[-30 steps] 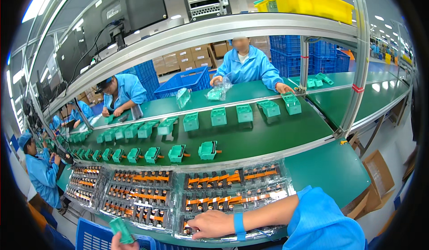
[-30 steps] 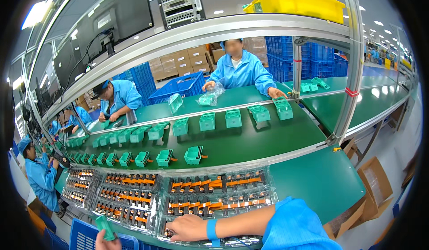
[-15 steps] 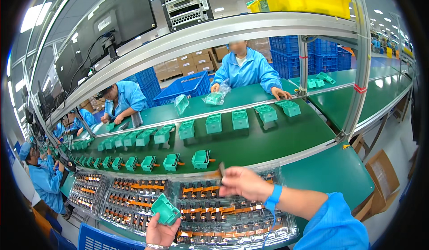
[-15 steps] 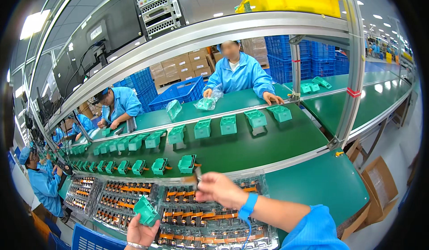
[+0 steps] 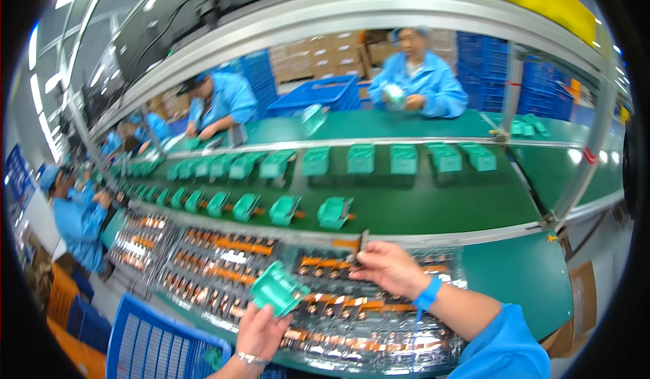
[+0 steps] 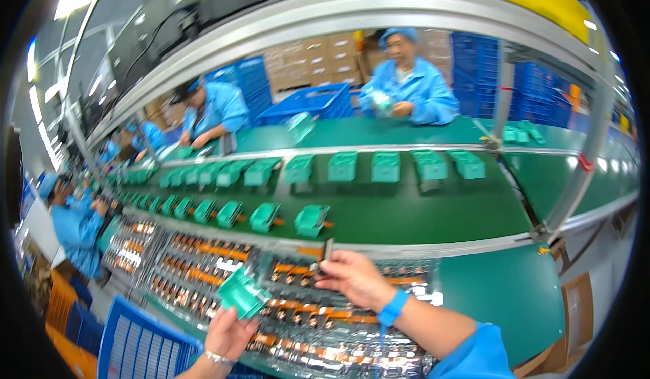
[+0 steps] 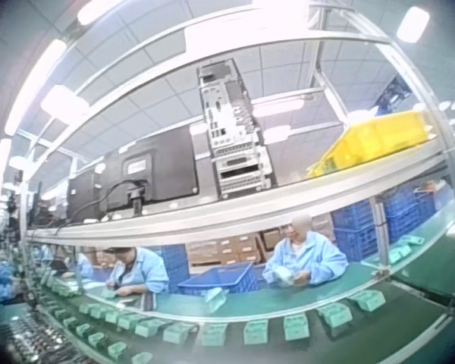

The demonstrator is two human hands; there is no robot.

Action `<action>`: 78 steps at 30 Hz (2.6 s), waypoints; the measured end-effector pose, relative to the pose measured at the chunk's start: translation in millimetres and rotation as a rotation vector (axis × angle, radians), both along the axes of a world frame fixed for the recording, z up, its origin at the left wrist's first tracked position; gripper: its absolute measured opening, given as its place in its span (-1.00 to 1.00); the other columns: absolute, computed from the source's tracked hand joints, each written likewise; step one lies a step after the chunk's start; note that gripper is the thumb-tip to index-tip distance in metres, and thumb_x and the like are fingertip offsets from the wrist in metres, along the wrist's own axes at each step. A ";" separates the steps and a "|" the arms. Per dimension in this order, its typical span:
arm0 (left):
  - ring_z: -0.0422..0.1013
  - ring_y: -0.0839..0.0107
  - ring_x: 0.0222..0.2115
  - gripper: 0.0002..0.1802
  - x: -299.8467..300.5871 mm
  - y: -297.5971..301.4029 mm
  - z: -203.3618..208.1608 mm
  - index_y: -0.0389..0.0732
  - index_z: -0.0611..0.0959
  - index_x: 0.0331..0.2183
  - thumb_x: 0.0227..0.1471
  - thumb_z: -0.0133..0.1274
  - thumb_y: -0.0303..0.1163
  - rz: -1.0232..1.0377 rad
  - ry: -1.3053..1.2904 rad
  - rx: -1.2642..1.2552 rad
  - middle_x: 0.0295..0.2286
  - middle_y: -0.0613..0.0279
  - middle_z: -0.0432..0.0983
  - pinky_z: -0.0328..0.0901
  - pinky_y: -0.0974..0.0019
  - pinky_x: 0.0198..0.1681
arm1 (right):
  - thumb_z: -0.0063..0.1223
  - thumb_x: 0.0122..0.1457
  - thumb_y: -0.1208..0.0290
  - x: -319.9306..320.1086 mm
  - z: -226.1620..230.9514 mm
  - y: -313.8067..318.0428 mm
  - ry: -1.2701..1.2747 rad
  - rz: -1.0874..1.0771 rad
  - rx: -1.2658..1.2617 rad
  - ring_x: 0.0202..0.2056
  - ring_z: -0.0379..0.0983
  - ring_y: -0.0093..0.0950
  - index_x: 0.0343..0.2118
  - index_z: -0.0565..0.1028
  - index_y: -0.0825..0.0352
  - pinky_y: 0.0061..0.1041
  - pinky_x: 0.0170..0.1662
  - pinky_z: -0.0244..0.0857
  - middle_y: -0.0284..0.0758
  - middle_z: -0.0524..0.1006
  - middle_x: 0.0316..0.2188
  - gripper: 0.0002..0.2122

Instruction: The person assembles electronic components by hand, placing small black pieces into green plastic housings and moving the assembled units between component trays.

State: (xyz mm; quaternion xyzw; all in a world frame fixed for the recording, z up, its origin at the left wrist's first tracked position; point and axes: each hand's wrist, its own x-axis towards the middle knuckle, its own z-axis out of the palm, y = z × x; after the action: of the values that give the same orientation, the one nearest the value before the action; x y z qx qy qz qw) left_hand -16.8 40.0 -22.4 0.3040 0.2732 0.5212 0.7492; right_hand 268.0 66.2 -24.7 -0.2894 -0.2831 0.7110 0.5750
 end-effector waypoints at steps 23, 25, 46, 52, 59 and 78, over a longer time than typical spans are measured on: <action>0.38 0.35 -0.18 -0.66 18.4 -19.0 -2.4 -0.34 0.37 -0.27 -0.14 0.09 -0.71 -0.046 0.370 0.250 -0.23 0.14 0.35 0.34 0.34 -0.11 | 0.12 0.01 0.47 -37.1 22.8 -42.3 -0.820 -0.142 0.463 -0.46 0.35 -0.72 -0.34 0.44 0.39 -0.73 -0.41 0.26 -0.40 0.45 -0.48 -0.83; 0.38 0.35 -0.17 -0.67 20.0 -19.4 -1.1 -0.34 0.37 -0.28 -0.14 0.08 -0.72 -0.057 0.357 0.264 -0.23 0.14 0.36 0.34 0.33 -0.10 | 0.13 0.02 0.48 -38.7 21.4 -41.9 -0.849 -0.110 0.433 -0.45 0.36 -0.71 -0.33 0.44 0.40 -0.72 -0.39 0.27 -0.41 0.46 -0.46 -0.83; 0.39 0.36 -0.19 -0.67 34.4 -17.7 5.8 -0.34 0.37 -0.28 -0.14 0.08 -0.71 -0.182 0.380 0.220 -0.19 0.07 0.34 0.33 0.31 -0.11 | 0.10 0.02 0.51 -29.1 4.5 -28.0 -0.712 0.124 0.257 -0.55 0.37 -0.71 -0.33 0.40 0.43 -0.70 -0.52 0.28 -0.42 0.44 -0.57 -0.82; 0.32 0.22 -0.11 -0.56 29.3 -17.4 12.6 -0.27 0.25 -0.12 -0.06 -0.02 -0.70 -0.028 0.265 0.269 -0.14 0.00 0.32 0.30 0.16 -0.06 | 0.07 0.03 0.53 -19.1 3.4 -17.6 -0.407 -0.149 0.014 -0.37 0.44 -0.53 -0.35 0.41 0.42 -0.57 -0.40 0.41 -0.31 0.48 -0.43 -0.86; 0.39 0.28 -0.24 -0.62 0.2 -13.5 28.1 -0.27 0.28 -0.14 -0.04 -0.04 -0.65 0.218 0.285 0.296 -0.24 0.03 0.39 0.36 0.21 -0.18 | 0.03 0.05 0.53 29.1 13.0 8.5 -0.177 -0.432 -0.048 -0.47 0.39 -0.49 -0.35 0.36 0.38 -0.46 -0.41 0.40 -0.32 0.43 -0.45 -0.88; 0.40 0.43 -0.55 -0.70 -378.7 -214.8 -200.4 -0.23 0.43 -0.25 -0.13 0.06 -0.49 0.829 1.133 -0.569 -0.54 0.18 0.43 0.35 0.39 -0.60 | 0.14 -0.05 0.45 96.3 -61.7 144.4 -0.778 -0.314 -0.227 -0.46 0.42 -0.23 -0.39 0.42 0.46 -0.17 -0.34 0.41 -0.15 0.41 -0.48 -0.79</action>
State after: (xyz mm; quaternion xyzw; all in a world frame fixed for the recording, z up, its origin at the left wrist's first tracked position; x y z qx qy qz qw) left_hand -395.6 -174.8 -222.8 0.1925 0.8325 0.4335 0.2864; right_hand 364.3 210.5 -86.4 -0.6368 -0.3514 0.4793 0.4912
